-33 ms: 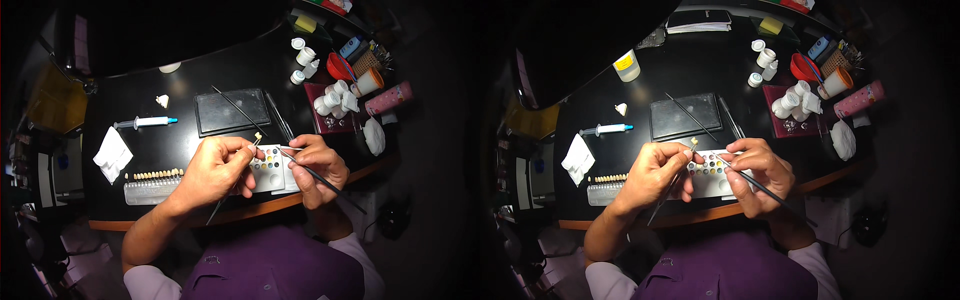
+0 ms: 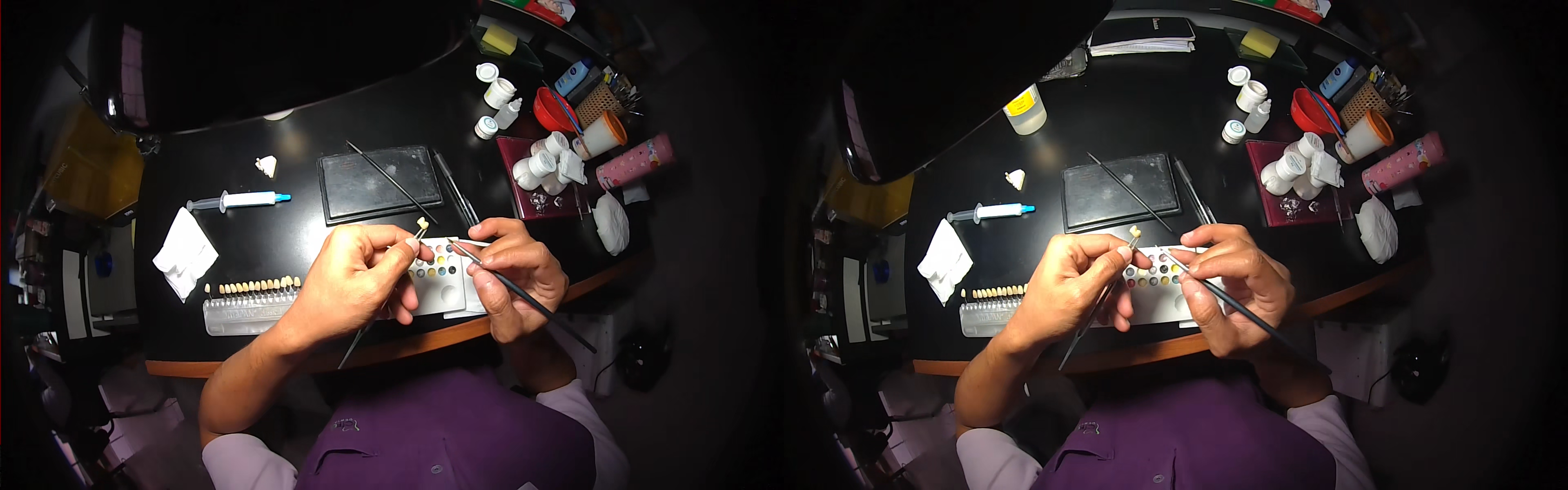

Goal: The person applies various colored stains to a dental crown using a fine brush. They pick up pigments from a color palette and paint the crown surface held in their hand, and later use a syringe to apply a substance to the crown.

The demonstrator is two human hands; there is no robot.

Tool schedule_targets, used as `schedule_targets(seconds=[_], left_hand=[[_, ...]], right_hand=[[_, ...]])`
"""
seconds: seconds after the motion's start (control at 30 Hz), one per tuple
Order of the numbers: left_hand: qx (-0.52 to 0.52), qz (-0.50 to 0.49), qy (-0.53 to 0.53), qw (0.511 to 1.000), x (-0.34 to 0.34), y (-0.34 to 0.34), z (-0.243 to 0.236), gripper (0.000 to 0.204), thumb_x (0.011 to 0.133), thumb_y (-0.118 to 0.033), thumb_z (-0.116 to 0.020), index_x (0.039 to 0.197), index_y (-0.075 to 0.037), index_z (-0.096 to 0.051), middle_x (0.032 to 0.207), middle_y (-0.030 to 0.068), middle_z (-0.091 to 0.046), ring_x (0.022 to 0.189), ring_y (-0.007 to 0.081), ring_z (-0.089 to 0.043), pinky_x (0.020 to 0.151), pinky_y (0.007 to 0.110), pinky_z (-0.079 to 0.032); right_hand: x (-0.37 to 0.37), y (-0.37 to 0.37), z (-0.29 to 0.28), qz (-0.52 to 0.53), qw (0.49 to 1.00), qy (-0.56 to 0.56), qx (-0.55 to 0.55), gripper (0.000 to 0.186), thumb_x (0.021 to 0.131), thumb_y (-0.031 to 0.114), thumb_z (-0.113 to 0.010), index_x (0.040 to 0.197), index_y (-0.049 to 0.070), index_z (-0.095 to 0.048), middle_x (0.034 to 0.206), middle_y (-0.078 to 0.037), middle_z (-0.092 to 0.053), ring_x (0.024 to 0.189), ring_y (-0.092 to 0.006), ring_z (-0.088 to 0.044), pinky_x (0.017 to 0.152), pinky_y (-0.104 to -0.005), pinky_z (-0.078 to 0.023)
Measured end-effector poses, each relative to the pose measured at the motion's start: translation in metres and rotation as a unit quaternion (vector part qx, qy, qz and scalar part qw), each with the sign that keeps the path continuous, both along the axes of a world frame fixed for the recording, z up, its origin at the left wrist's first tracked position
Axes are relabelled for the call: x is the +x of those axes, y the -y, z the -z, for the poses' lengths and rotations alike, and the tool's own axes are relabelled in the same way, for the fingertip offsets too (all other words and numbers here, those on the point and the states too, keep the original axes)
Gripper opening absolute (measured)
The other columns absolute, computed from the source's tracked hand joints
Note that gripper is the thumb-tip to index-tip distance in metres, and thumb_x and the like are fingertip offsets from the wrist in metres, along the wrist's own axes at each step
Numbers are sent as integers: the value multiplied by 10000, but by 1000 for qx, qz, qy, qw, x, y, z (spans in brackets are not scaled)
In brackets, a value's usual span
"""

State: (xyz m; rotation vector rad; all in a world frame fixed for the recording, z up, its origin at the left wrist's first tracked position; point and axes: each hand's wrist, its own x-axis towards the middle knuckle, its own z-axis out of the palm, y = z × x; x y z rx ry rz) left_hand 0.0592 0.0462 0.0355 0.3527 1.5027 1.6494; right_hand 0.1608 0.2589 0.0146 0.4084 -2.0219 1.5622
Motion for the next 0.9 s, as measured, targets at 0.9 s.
schedule_targets(seconds=[0.9], left_hand=[[67,-23,7,997,4,-1,6,320,1107,-189,-588,1065,81,-754,701,85,-716,553,101,-665,503,257,-559]], right_hand=[[-17,20,6,12,999,-43,-16,174,908,-44,-735,990,30,-601,869,-103,-685,1047,-309,-695,906,-439,-618]])
